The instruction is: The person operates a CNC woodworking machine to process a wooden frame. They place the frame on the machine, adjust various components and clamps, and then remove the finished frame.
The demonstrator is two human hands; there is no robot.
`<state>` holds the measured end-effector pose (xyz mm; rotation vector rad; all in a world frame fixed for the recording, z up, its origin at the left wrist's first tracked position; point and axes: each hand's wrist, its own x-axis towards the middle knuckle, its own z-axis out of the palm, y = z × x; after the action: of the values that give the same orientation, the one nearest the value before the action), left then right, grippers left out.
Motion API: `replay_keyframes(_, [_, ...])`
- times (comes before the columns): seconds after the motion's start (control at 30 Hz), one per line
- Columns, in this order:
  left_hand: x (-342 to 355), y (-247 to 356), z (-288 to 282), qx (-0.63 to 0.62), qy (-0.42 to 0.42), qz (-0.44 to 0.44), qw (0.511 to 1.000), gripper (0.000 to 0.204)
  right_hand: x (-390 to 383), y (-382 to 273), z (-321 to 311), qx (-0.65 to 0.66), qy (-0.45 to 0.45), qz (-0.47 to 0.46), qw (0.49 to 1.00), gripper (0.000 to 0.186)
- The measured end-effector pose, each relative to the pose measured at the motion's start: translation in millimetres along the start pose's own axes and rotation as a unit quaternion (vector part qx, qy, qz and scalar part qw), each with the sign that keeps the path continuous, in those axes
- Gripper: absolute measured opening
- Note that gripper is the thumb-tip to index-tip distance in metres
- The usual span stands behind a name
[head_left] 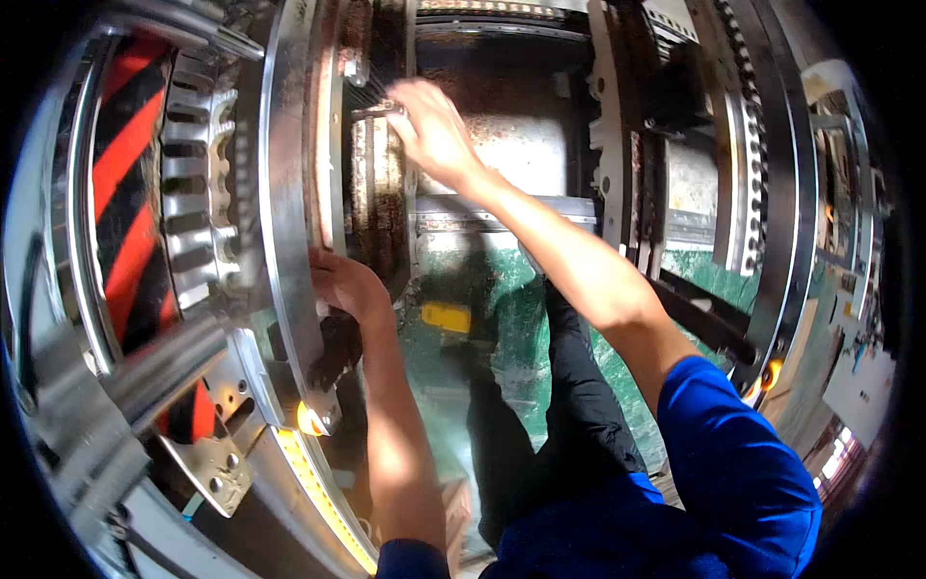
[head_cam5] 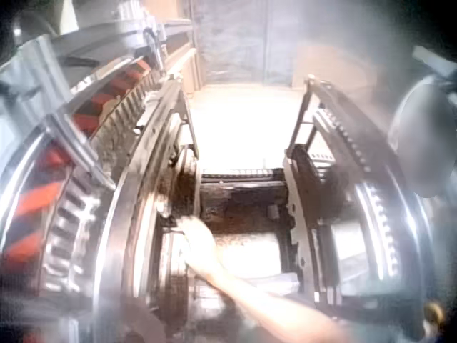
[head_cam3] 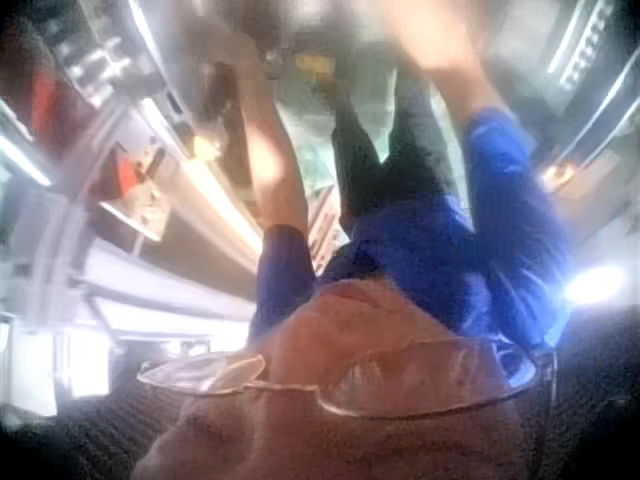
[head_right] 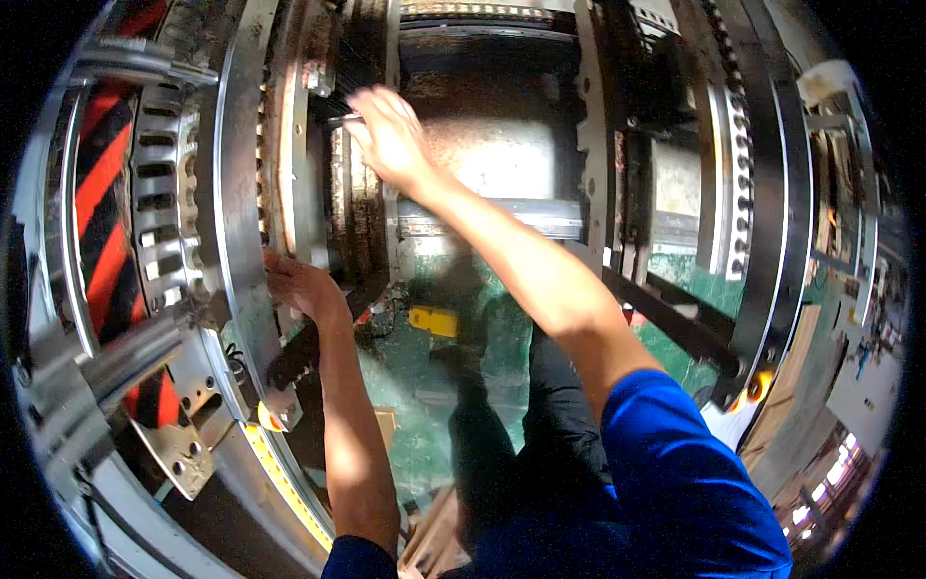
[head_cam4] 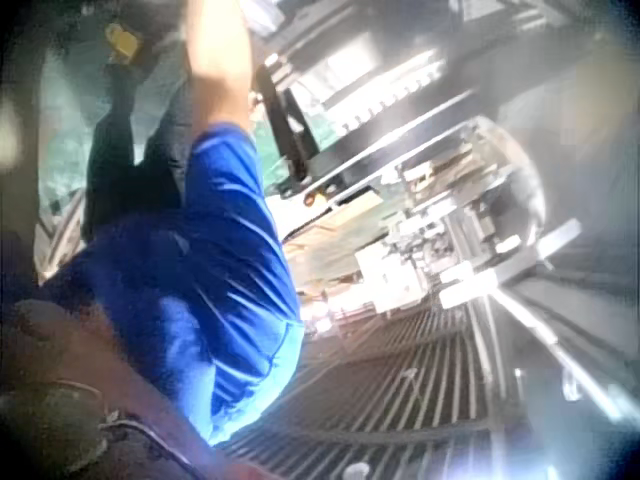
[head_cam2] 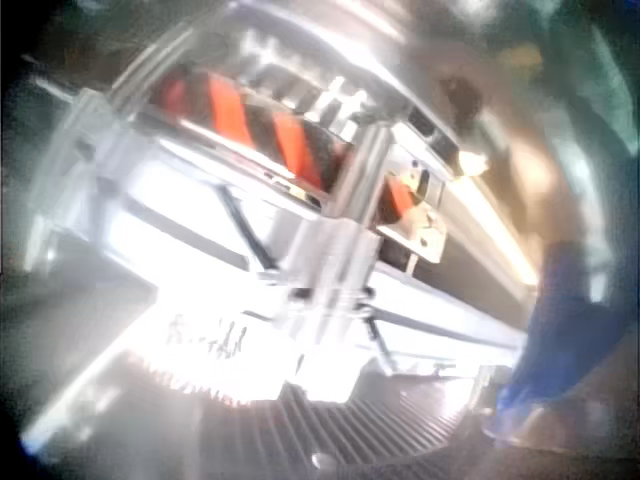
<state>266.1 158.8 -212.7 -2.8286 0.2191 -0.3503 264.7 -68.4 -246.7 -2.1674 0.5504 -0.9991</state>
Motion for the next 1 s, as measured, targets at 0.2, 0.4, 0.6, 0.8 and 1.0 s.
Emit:
replay_keyframes(0.2, [-167.6, -32.2, -22.4, -0.578, -0.196, 0.012, 0.792, 0.047, -270.4, -13.2, -71.4, -0.117, -0.361, 0.333, 0.863, 0.031])
replay_keyframes(0.4, [-244.5, -123.2, 154.2, -0.588, -0.22, -0.093, 0.773, 0.049, -446.5, 10.1, 8.0, -0.082, -0.44, 0.332, 0.83, 0.041])
replay_keyframes(0.6, [-105.0, -157.6, 258.1, -0.761, -0.149, -0.031, 0.631, 0.067, -492.4, 66.4, 127.3, 0.0, -0.518, 0.343, 0.783, 0.039])
replay_keyframes(0.8, [-32.0, -116.7, 278.3, -0.918, -0.208, 0.103, 0.321, 0.061, -524.9, 95.6, 250.9, 0.294, -0.395, 0.344, 0.8, 0.032])
replay_keyframes(1.0, [-29.4, -108.1, 320.6, -0.888, 0.011, 0.026, 0.458, 0.061, -537.5, 86.1, 322.0, 0.408, -0.274, 0.528, 0.693, 0.033])
